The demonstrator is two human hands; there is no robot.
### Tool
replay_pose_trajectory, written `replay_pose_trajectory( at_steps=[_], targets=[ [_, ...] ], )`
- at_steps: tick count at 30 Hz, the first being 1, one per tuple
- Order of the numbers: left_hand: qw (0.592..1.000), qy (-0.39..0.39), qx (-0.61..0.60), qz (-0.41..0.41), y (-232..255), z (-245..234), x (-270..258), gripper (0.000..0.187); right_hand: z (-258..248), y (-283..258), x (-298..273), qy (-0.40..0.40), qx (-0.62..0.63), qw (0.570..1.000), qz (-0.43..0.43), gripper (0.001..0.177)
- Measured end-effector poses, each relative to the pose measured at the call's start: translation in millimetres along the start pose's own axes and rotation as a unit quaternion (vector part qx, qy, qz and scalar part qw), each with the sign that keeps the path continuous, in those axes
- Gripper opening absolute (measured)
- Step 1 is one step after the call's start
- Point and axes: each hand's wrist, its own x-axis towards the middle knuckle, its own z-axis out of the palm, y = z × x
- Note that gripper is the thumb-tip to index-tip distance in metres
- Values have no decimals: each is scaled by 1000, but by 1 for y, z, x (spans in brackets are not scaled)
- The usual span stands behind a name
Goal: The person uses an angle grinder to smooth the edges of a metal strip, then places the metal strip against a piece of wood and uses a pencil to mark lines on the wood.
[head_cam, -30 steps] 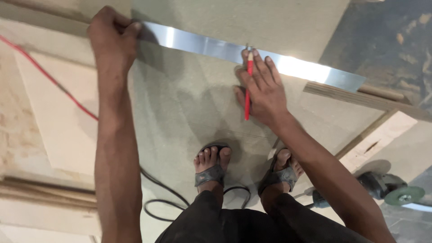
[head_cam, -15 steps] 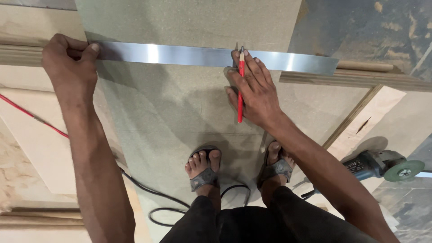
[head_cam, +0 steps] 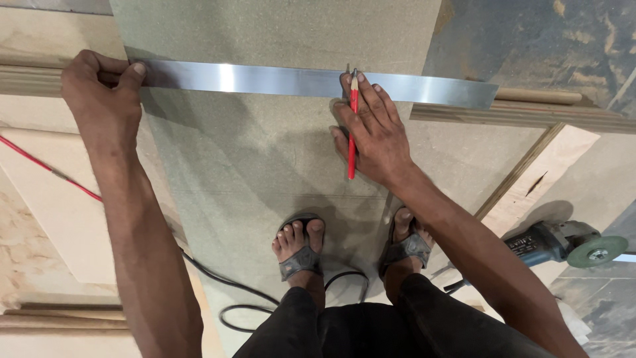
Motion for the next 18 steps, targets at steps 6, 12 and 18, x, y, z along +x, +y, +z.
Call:
replay_pose_trajectory(
  at_steps=[6, 12, 18],
  targets=[
    [1000, 1, 1, 16, -3, 0, 0, 13, 1, 1, -1, -1, 3, 1000, 1, 43],
    [1000, 2, 14, 4, -2, 1, 1, 11, 2, 1, -2, -7, 4, 1000, 2, 43],
    [1000, 11, 20, -2, -2, 2, 2, 10, 4, 2, -2, -5, 3, 1000, 2, 42]
  ],
)
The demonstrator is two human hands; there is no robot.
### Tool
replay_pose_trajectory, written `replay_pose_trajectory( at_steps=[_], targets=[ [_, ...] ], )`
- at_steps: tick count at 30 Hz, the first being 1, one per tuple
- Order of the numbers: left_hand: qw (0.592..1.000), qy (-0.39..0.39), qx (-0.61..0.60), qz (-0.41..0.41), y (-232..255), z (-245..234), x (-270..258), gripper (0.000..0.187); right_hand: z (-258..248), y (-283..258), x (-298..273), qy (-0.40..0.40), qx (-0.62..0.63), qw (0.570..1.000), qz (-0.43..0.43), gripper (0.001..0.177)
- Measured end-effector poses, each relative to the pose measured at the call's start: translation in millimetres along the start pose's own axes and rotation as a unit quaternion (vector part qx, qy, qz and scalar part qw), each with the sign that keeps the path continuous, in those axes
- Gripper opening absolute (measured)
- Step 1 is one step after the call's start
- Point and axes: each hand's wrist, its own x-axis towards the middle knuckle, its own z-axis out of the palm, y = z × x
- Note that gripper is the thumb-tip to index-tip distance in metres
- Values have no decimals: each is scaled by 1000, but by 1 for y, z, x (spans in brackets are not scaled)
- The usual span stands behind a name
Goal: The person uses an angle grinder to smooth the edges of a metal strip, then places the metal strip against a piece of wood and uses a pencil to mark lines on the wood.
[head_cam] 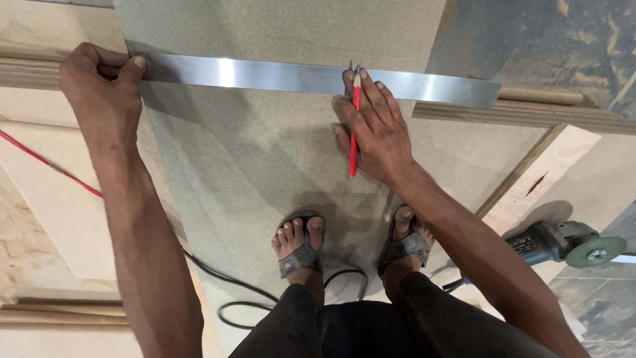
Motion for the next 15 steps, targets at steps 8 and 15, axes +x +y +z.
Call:
replay_pose_trajectory(
  at_steps=[8, 15],
  targets=[
    [1000, -1, -5, 2, 0, 0, 0, 10, 3, 1, -1, 7, -6, 1000, -4, 41],
    [1000, -4, -16, -9, 1, -1, 0, 11, 1, -1, 0, 6, -4, 1000, 2, 41]
  ],
)
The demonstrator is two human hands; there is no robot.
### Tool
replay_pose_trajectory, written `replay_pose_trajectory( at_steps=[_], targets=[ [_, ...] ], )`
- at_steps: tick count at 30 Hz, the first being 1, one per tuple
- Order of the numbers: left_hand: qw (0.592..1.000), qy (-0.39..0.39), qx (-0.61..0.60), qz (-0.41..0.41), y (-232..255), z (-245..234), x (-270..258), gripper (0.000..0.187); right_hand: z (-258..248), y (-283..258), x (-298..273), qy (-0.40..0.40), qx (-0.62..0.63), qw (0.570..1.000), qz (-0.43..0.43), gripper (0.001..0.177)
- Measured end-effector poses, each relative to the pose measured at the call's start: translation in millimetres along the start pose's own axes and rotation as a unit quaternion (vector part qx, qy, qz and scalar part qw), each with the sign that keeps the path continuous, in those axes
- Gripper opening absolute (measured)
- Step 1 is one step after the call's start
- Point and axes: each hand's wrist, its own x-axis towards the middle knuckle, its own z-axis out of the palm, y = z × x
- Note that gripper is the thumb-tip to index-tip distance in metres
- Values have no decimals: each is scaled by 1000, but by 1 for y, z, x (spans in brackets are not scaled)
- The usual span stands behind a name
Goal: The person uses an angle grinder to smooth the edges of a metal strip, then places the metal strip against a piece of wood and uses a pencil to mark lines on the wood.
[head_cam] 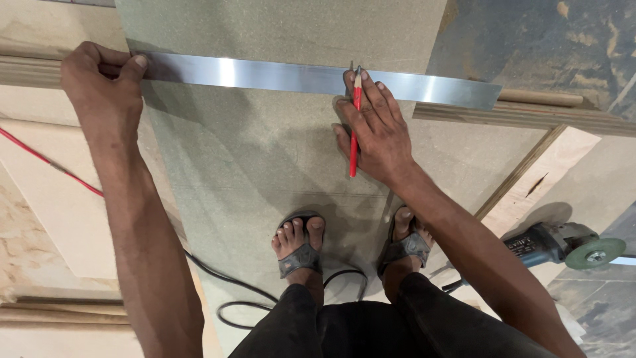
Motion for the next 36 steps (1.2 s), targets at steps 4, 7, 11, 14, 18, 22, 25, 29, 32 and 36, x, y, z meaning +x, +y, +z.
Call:
replay_pose_trajectory(
  at_steps=[4, 7, 11, 14, 18, 22, 25, 29, 32, 36],
  targets=[
    [1000, 0, -25, 11, -1, 0, -2, 11, -2, -1, 0, -4, 4, 1000, 4, 41],
    [1000, 3, -5, -4, -3, 0, 0, 11, -3, -1, 1, -7, 6, 1000, 5, 42],
    [999, -2, -10, 32, -5, 0, -1, 13, -1, 0, 1, -9, 2, 1000, 4, 41],
    [1000, 1, -9, 15, -2, 0, -1, 12, 0, 1, 0, -9, -4, 1000, 1, 41],
    [1000, 8, 5, -11, 1, 1, 0, 9, 3, 3, -1, -8, -11, 1000, -3, 39],
    [1000, 5, 4, 16, -2, 1, 0, 10, 3, 3, -1, -5, -8, 1000, -3, 39],
    [1000, 6, 4, 17, -3, 1, 0, 10, 2, 2, -1, -3, -6, 1000, -2, 39],
    [1000, 2, 5, 14, -4, 0, 0, 10, 1, 1, 0, -2, -4, 1000, -3, 40],
    [1000, 2, -8, 11, -4, 1, -1, 12, -2, 0, 2, -1, -14, 1000, -7, 41],
    [999, 11, -21, 29, -9, 1, -2, 14, -10, -5, 7, -8, -29, 999, -10, 39]
  ],
)
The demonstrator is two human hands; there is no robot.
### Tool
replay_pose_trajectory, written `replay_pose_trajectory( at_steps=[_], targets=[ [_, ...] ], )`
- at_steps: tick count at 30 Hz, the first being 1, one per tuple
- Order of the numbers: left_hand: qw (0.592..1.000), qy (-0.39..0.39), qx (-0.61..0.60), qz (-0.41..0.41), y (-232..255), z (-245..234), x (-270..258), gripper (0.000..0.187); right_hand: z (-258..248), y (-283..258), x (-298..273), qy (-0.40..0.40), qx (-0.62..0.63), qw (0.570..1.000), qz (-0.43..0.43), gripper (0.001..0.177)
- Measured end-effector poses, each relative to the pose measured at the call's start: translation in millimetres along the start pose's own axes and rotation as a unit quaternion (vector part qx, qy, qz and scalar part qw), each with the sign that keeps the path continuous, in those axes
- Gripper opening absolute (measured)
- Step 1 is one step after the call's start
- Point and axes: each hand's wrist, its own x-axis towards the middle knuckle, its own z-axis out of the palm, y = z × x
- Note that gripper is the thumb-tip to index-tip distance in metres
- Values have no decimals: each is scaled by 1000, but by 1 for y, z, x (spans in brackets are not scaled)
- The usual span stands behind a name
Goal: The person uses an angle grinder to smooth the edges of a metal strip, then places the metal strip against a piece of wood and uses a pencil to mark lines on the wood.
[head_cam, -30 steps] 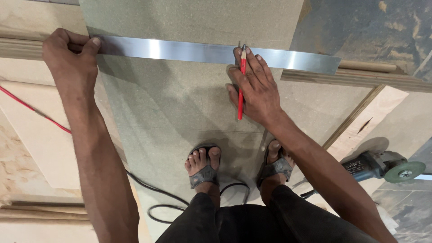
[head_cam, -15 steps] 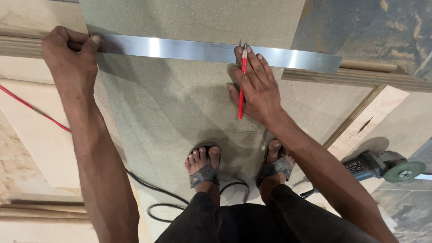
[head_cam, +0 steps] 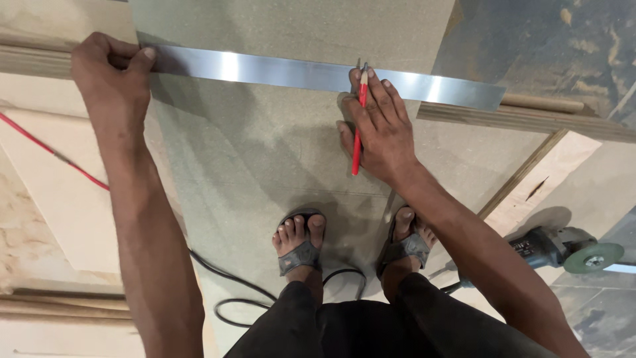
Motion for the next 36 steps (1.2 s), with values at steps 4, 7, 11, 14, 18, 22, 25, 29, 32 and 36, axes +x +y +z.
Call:
replay_pose_trajectory(
  at_steps=[4, 7, 11, 14, 18, 22, 25, 29, 32, 36],
  targets=[
    [999, 15, -20, 46, -13, 3, 0, 16, -9, -2, 4, -2, -14, 1000, -12, 43],
    [998, 23, -55, 31, -21, 8, 4, 17, -13, -3, 7, -2, -35, 999, -25, 45],
    [998, 44, -53, 3, -22, 12, 9, 19, -19, -7, 11, -6, -64, 997, -38, 46],
    [998, 56, -42, -7, -16, 16, 8, 17, -24, -11, 14, 11, -97, 994, -57, 43],
    [996, 45, -66, -39, -10, 15, 8, 15, -25, -12, 15, 19, -99, 992, -71, 41],
    [995, 37, -75, -59, -8, 11, 11, 16, -24, -12, 15, 15, -117, 990, -79, 41],
    [997, 38, -33, -54, -6, 12, 14, 17, -25, -12, 15, 20, -116, 990, -81, 37],
    [997, 48, -33, -52, -11, 15, 15, 18, -25, -11, 13, 19, -101, 991, -83, 36],
    [998, 61, -20, -9, -19, 18, 14, 18, -25, -9, 10, 23, -90, 992, -80, 36],
    [997, 52, -60, 5, -22, 16, 14, 20, -22, -6, 8, 16, -62, 996, -59, 37]
  ],
)
